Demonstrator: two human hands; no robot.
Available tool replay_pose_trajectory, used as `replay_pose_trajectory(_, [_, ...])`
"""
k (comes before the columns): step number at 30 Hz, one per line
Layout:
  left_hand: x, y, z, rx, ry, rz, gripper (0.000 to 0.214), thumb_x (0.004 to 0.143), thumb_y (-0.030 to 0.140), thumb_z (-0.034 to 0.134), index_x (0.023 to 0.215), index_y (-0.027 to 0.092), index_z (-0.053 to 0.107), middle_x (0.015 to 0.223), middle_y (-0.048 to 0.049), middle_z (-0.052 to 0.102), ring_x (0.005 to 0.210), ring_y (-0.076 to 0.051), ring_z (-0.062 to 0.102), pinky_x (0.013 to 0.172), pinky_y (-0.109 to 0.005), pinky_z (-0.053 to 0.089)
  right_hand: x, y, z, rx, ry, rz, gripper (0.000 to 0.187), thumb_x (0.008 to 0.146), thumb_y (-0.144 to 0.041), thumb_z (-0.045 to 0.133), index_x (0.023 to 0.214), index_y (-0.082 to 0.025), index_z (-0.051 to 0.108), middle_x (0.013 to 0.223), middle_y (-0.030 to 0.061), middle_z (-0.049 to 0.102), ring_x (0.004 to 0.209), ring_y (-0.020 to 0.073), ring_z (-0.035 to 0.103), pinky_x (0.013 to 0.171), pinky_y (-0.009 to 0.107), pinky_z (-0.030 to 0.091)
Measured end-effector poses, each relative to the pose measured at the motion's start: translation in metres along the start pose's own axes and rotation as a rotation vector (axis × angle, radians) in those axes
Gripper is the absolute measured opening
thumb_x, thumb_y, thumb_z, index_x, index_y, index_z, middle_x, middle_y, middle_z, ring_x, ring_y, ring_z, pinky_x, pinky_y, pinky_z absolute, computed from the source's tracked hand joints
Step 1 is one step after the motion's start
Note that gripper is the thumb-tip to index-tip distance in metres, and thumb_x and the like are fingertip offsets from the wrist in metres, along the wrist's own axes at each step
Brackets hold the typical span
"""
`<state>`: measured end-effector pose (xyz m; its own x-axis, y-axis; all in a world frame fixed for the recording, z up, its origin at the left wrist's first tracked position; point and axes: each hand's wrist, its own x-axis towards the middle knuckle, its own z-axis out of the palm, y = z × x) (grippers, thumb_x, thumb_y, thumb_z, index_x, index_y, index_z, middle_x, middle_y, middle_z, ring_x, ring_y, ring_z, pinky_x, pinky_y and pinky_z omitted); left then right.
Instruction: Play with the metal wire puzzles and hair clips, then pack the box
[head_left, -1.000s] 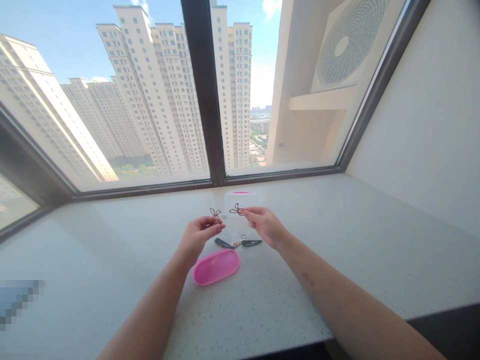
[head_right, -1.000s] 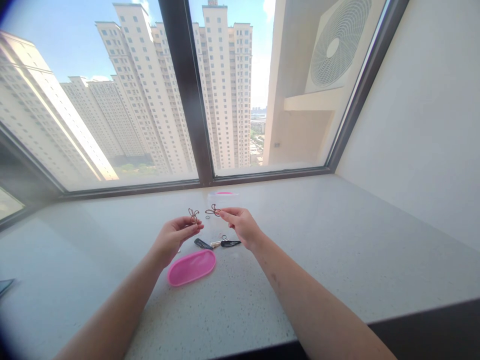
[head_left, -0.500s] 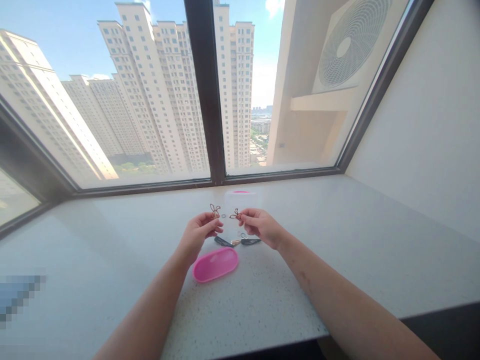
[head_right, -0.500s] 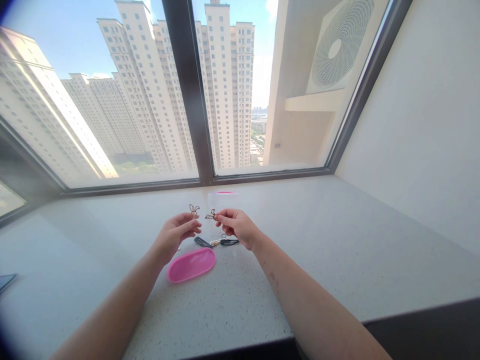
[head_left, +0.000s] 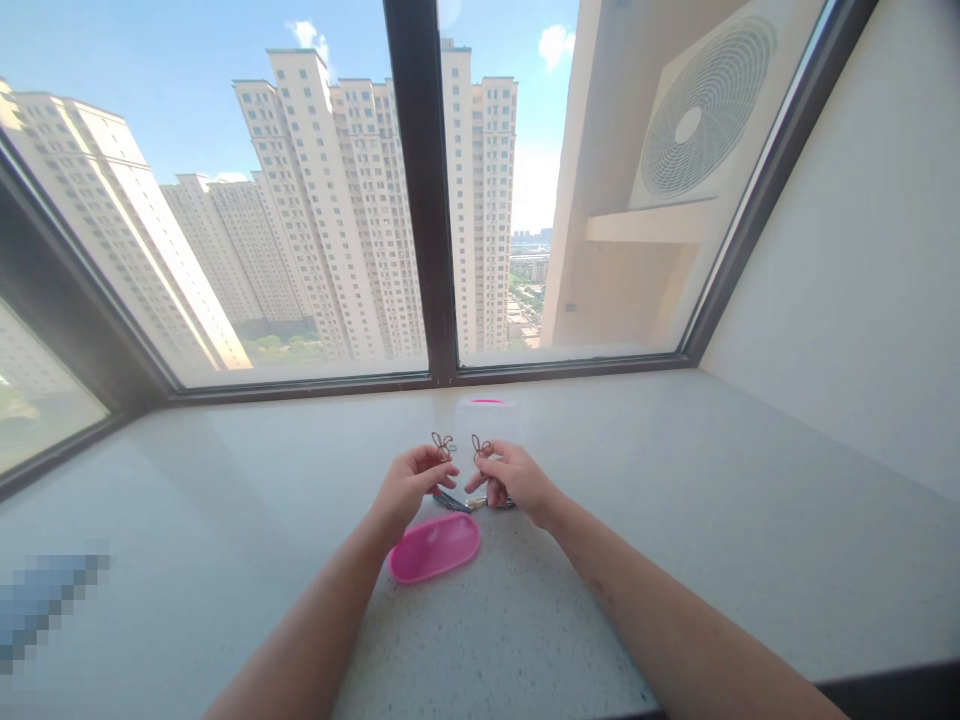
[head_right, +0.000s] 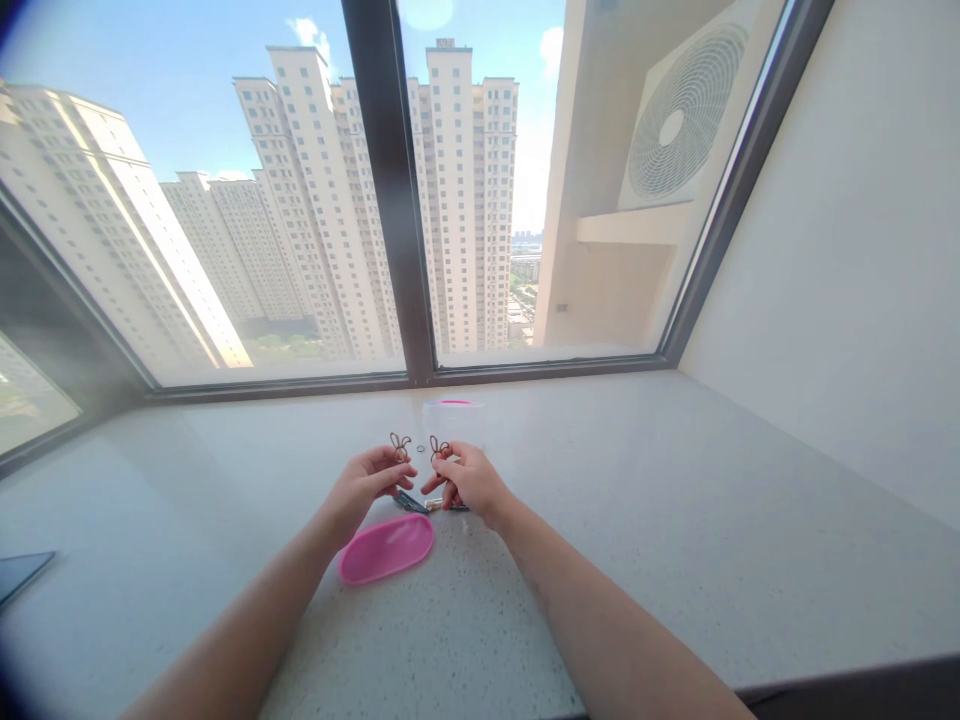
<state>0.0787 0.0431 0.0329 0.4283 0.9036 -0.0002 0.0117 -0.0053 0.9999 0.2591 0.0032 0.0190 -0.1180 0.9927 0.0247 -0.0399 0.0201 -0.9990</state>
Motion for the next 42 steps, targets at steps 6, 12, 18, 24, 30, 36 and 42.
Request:
replay_pose_trajectory(6, [0.0, -0.005, 0.007, 0.025, -0.048, 0.047, 0.02, 0.068, 0.027, 0.068, 0.076, 0.013, 0.057, 0.069, -0.0025, 0.064, 0.064, -0.015, 0.061, 0.053, -0.023, 0.042, 0.001, 0.001, 0.006, -0.051, 0.042, -0.049, 0.022, 0.079, -0.039, 0.049, 0.08, -0.017, 0.045, 0.069, 0.0039, 0.07, 0.036, 0.0087, 0.055, 0.035, 0.016, 0.03])
replay_pose_trajectory(12, [0.001, -0.008, 0.008, 0.025, -0.056, 0.065, 0.019, 0.069, 0.027, 0.067, 0.076, 0.013, 0.058, 0.069, -0.0023, 0.063, 0.065, -0.015, 0.06, 0.053, -0.023, 0.041, 0.002, 0.002, 0.008, -0.085, 0.095, -0.085, 0.022, 0.079, -0.037, 0.048, 0.074, -0.015, 0.05, 0.072, 0.003, 0.066, 0.039, 0.0074, 0.053, 0.034, 0.016, 0.031])
replay_pose_trajectory(18, [0.0, -0.006, 0.009, 0.048, -0.01, 0.06, 0.019, 0.067, 0.027, 0.067, 0.078, 0.013, 0.06, 0.067, -0.0014, 0.061, 0.062, -0.013, 0.056, 0.053, -0.023, 0.039, -0.001, -0.001, 0.007, -0.117, 0.162, -0.156, 0.017, 0.078, -0.031, 0.053, 0.07, -0.015, 0.054, 0.055, -0.0026, 0.054, 0.041, 0.0057, 0.042, 0.038, 0.017, 0.032])
replay_pose_trajectory(24, [-0.003, -0.001, 0.008, 0.028, 0.024, 0.082, 0.014, 0.068, 0.023, 0.063, 0.077, 0.013, 0.06, 0.065, -0.0013, 0.06, 0.062, -0.013, 0.054, 0.055, -0.023, 0.039, -0.003, -0.003, 0.009, 0.006, 0.181, -0.185, 0.015, 0.076, -0.03, 0.056, 0.082, -0.016, 0.051, 0.07, 0.0006, 0.06, 0.05, 0.0088, 0.05, 0.042, 0.019, 0.039])
replay_pose_trajectory(30, [-0.006, -0.002, 0.008, 0.008, -0.027, 0.1, 0.005, 0.069, 0.018, 0.058, 0.07, 0.014, 0.055, 0.058, 0.0012, 0.056, 0.056, -0.011, 0.051, 0.054, -0.023, 0.038, -0.004, -0.002, 0.012, 0.068, 0.16, -0.143, 0.017, 0.073, -0.028, 0.057, 0.08, -0.017, 0.047, 0.068, -0.0007, 0.06, 0.05, 0.0099, 0.054, 0.044, 0.021, 0.044])
replay_pose_trajectory(36, [-0.003, -0.003, 0.007, -0.032, -0.035, 0.071, 0.014, 0.065, 0.018, 0.059, 0.078, 0.016, 0.054, 0.057, 0.0019, 0.058, 0.054, -0.012, 0.052, 0.052, -0.022, 0.038, -0.004, -0.004, 0.013, 0.103, 0.149, -0.075, 0.019, 0.069, -0.028, 0.057, 0.08, -0.017, 0.045, 0.065, -0.0018, 0.06, 0.046, 0.0111, 0.056, 0.042, 0.023, 0.047])
replay_pose_trajectory(42, [-0.003, -0.002, 0.007, -0.038, -0.037, 0.044, 0.018, 0.064, 0.024, 0.061, 0.078, 0.015, 0.054, 0.054, 0.0003, 0.06, 0.051, -0.013, 0.053, 0.051, -0.023, 0.039, -0.005, -0.004, 0.013, 0.083, 0.112, -0.043, 0.021, 0.067, -0.028, 0.057, 0.083, -0.017, 0.049, 0.062, -0.0024, 0.06, 0.043, 0.0112, 0.057, 0.039, 0.021, 0.046])
